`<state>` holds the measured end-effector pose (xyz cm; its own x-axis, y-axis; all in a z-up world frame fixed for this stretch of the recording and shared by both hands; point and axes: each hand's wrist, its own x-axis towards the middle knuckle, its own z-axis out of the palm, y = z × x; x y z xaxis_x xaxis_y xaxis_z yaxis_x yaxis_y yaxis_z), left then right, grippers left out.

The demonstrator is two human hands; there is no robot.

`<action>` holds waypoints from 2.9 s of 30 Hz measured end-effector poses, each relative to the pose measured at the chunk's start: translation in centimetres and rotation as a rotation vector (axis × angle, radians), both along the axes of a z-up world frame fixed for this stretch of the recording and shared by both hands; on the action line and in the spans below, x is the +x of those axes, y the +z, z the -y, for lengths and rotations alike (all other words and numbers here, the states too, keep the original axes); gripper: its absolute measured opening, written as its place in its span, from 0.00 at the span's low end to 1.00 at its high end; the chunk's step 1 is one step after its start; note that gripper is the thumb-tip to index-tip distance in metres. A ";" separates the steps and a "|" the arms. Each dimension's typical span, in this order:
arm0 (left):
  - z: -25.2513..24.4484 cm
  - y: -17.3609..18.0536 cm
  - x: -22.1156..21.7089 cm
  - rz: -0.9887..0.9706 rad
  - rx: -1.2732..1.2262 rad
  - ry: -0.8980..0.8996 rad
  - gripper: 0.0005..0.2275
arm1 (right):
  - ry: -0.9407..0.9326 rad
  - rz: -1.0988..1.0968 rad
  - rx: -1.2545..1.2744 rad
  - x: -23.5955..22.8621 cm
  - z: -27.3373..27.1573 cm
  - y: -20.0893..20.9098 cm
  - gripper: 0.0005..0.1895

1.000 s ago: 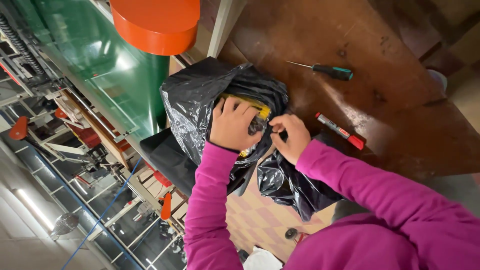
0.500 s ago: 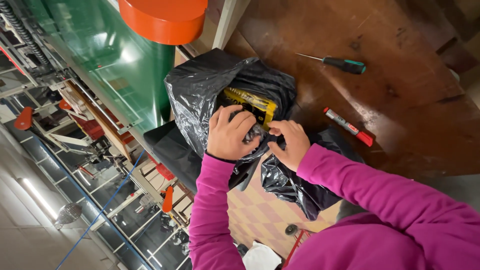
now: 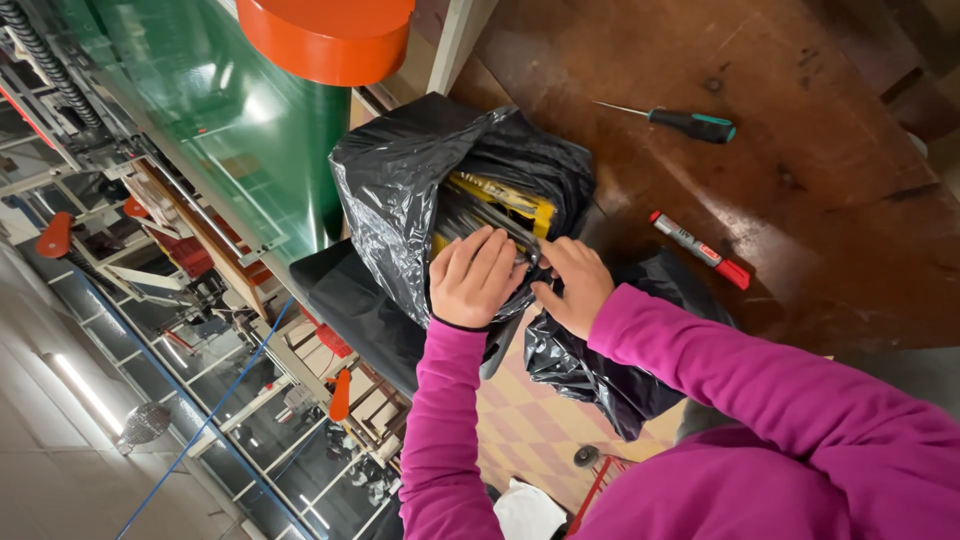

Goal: The person opens a black plastic bag with a screwdriver, then repeatedly places stacks of packaged trash bags into the opened bag. The person handles the packages one at a time and arranges them inside the bag on a wooden table.

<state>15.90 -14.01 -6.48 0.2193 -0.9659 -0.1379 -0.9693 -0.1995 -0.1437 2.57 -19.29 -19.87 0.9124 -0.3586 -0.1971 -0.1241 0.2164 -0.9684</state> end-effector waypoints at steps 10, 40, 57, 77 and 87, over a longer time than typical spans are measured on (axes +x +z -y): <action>-8.3 -2.4 -5.7 -0.096 -0.396 0.572 0.14 | -0.032 0.074 -0.476 3.4 1.9 4.2 0.42; -11.6 -1.2 -20.9 -1.985 -1.126 0.612 0.28 | 0.130 0.090 0.943 -16.2 13.0 -2.6 0.37; -14.6 5.1 -27.8 -1.730 -1.305 0.864 0.25 | 0.672 -0.462 1.035 -19.7 11.3 -9.3 0.21; -14.2 9.2 -27.4 -0.987 -1.250 0.758 0.08 | 0.654 -0.427 1.303 -23.0 12.6 -7.0 0.25; -14.1 9.2 -27.2 -0.870 -1.250 0.853 0.12 | 0.561 -0.382 1.279 -23.3 10.1 -2.6 0.26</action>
<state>-11.26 0.08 2.68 0.9523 -0.2370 0.1924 -0.2467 -0.2263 0.9423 -20.73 -29.41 -22.47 0.6905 0.6265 -0.3615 -0.6832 0.7290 -0.0416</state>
